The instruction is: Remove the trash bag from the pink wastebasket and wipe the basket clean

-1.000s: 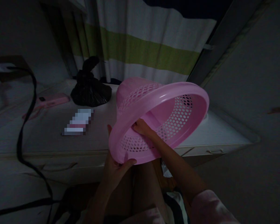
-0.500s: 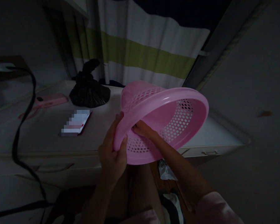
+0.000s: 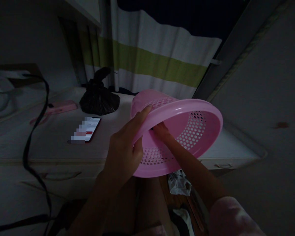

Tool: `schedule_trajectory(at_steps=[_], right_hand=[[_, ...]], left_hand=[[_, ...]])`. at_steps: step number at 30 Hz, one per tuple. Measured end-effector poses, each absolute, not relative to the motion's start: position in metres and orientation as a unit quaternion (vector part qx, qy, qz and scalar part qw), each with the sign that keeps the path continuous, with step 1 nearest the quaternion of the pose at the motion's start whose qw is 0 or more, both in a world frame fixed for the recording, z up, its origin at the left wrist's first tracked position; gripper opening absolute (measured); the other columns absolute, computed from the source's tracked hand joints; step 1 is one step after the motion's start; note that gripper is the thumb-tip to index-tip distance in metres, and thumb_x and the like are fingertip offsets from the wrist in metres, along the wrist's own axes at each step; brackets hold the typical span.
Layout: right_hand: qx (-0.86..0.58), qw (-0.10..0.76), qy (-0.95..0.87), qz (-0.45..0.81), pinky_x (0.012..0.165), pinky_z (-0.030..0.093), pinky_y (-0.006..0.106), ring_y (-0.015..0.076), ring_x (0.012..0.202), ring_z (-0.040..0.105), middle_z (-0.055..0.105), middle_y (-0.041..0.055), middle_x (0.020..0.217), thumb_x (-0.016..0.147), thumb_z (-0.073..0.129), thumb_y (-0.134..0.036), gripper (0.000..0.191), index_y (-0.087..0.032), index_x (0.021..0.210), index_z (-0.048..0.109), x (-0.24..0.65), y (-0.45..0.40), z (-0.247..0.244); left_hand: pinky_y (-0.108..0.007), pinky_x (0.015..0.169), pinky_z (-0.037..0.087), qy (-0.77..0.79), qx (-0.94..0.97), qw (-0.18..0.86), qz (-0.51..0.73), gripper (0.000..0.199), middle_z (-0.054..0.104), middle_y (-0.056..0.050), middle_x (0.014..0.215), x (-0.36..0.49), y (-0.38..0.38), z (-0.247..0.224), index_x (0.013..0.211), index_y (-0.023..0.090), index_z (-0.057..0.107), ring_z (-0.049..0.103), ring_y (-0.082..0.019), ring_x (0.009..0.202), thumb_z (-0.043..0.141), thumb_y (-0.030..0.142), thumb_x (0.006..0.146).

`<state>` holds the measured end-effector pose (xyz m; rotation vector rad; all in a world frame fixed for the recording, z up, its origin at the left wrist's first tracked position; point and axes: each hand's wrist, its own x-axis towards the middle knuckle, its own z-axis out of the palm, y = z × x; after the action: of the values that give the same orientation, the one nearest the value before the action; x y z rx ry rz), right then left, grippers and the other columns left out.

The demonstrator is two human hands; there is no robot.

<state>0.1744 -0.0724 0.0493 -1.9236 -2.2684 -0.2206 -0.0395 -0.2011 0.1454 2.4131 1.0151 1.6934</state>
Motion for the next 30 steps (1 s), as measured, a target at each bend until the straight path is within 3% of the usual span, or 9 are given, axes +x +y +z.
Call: schedule_trajectory(at_steps=[6, 12, 18, 24, 30], right_hand=[[-0.603, 0.145, -0.784, -0.013, 0.108, 0.022, 0.047, 0.0257, 0.129, 0.034, 0.043, 0.0186, 0.136, 0.09, 0.033, -0.021, 0.051, -0.009, 0.139, 0.031, 0.163, -0.058, 0.038], [-0.57, 0.175, -0.8, 0.06, 0.104, 0.033, 0.041, 0.0219, 0.121, 0.046, 0.05, 0.0158, 0.131, 0.091, 0.035, -0.02, 0.04, -0.01, 0.128, 0.045, 0.15, -0.072, 0.034], [-0.514, 0.139, -0.842, 0.087, 0.103, 0.036, 0.036, 0.0216, 0.122, 0.047, 0.046, 0.0169, 0.135, 0.088, 0.042, -0.017, 0.049, -0.007, 0.135, 0.036, 0.152, -0.114, 0.041], [-0.514, 0.058, -0.856, 0.007, 0.104, 0.035, 0.041, 0.0248, 0.131, 0.035, 0.042, 0.019, 0.138, 0.087, 0.043, -0.018, 0.046, -0.007, 0.132, 0.042, 0.168, -0.14, 0.036], [-0.588, -0.002, -0.807, -0.05, 0.108, 0.028, 0.037, 0.0224, 0.132, 0.033, 0.044, 0.0213, 0.135, 0.086, 0.034, -0.005, 0.045, -0.003, 0.129, 0.043, 0.171, -0.113, 0.044]], left_hand=[[-0.032, 0.101, 0.041, 0.329, 0.787, 0.014, 0.521, 0.059, 0.053, 0.001, 0.133, -0.042, -0.198, 0.15, 0.134, 0.027, 0.039, 0.052, -0.017, 0.118, 0.041, 0.007, 0.078], [-0.034, 0.097, 0.044, 0.358, 0.781, 0.021, 0.51, 0.058, 0.055, 0.001, 0.13, -0.044, -0.196, 0.15, 0.131, 0.027, 0.042, 0.054, -0.019, 0.114, 0.041, 0.008, 0.076], [-0.032, 0.094, 0.046, 0.386, 0.764, 0.013, 0.517, 0.063, 0.055, 0.002, 0.13, -0.044, -0.199, 0.146, 0.131, 0.028, 0.041, 0.056, -0.018, 0.111, 0.042, 0.005, 0.072], [-0.03, 0.091, 0.048, 0.393, 0.762, 0.005, 0.514, 0.064, 0.057, 0.003, 0.128, -0.044, -0.201, 0.147, 0.13, 0.028, 0.043, 0.058, -0.017, 0.107, 0.043, 0.004, 0.071], [-0.032, 0.092, 0.048, 0.4, 0.764, 0.004, 0.506, 0.066, 0.054, 0.004, 0.131, -0.045, -0.201, 0.145, 0.132, 0.029, 0.04, 0.056, -0.018, 0.11, 0.043, 0.005, 0.071]])
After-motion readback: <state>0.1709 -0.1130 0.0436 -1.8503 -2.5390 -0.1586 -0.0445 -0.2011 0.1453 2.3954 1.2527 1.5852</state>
